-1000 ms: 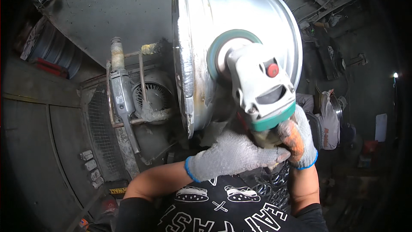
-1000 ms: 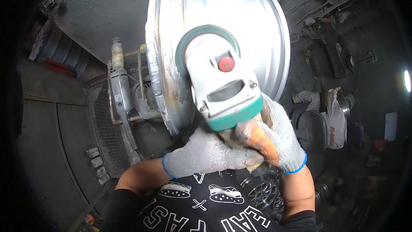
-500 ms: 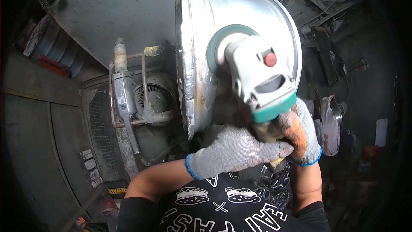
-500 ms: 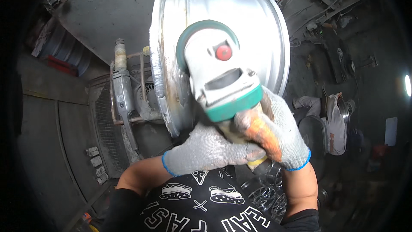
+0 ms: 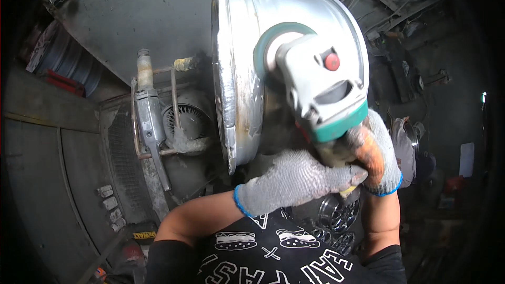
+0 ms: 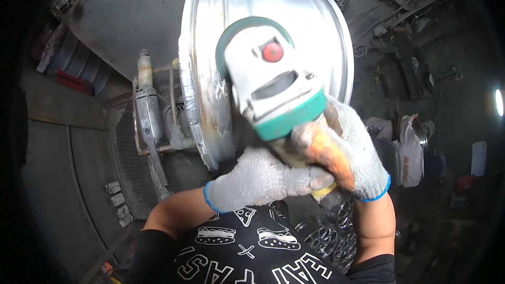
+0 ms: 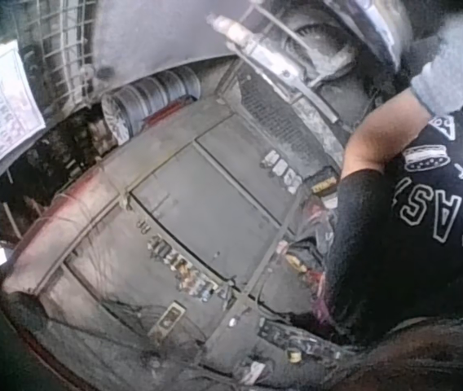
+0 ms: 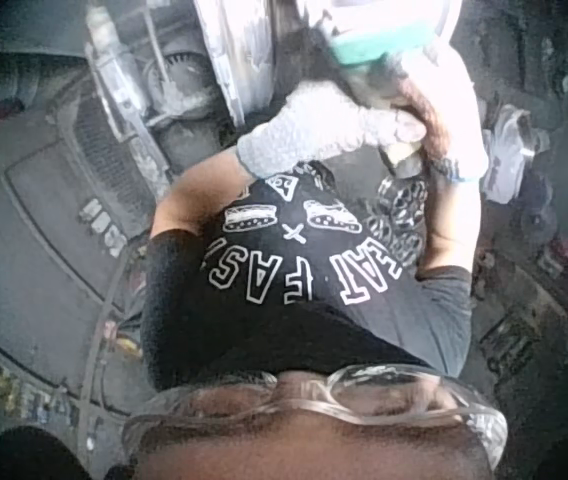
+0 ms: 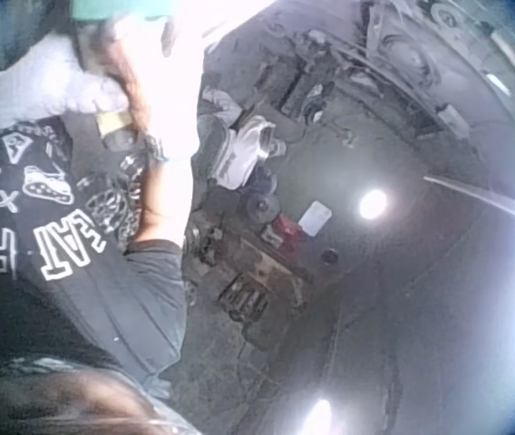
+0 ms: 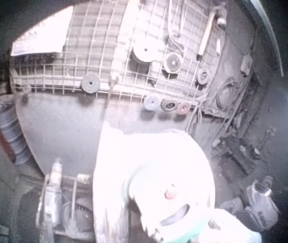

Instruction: The person uses a power grinder to smooth the edges and surface of a metal car rim.

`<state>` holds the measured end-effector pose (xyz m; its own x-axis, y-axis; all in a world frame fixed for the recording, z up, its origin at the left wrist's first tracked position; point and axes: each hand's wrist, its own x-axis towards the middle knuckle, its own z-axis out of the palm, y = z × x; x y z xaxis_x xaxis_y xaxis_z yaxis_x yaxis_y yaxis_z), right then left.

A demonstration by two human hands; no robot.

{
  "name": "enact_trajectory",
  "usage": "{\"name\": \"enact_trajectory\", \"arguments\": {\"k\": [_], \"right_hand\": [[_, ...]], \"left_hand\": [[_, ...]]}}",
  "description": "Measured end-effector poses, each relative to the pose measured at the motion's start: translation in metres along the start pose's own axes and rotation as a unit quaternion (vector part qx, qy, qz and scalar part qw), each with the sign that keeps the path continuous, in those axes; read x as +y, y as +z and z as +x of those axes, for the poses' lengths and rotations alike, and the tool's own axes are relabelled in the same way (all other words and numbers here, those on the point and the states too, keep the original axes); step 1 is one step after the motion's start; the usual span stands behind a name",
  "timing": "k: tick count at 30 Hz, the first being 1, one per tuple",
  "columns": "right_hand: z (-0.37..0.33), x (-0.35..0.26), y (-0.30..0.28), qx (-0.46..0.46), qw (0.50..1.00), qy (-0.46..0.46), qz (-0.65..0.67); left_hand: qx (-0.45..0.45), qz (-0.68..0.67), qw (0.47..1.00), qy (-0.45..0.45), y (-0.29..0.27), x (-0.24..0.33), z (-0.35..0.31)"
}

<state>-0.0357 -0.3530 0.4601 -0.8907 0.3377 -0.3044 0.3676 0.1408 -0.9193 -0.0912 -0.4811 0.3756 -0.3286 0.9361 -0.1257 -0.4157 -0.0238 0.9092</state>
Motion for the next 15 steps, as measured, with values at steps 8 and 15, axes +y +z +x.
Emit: {"name": "enact_trajectory", "arguments": {"k": [8,15], "right_hand": [[-0.001,-0.014,0.002,-0.014,0.999,0.009,0.029],[-0.002,-0.016,0.000,-0.008,1.000,-0.005,-0.016]], "left_hand": [[-0.034,-0.023,0.999,0.001,-0.003,0.006,0.005],[-0.058,-0.030,0.996,0.055,-0.002,-0.003,0.011]]}}
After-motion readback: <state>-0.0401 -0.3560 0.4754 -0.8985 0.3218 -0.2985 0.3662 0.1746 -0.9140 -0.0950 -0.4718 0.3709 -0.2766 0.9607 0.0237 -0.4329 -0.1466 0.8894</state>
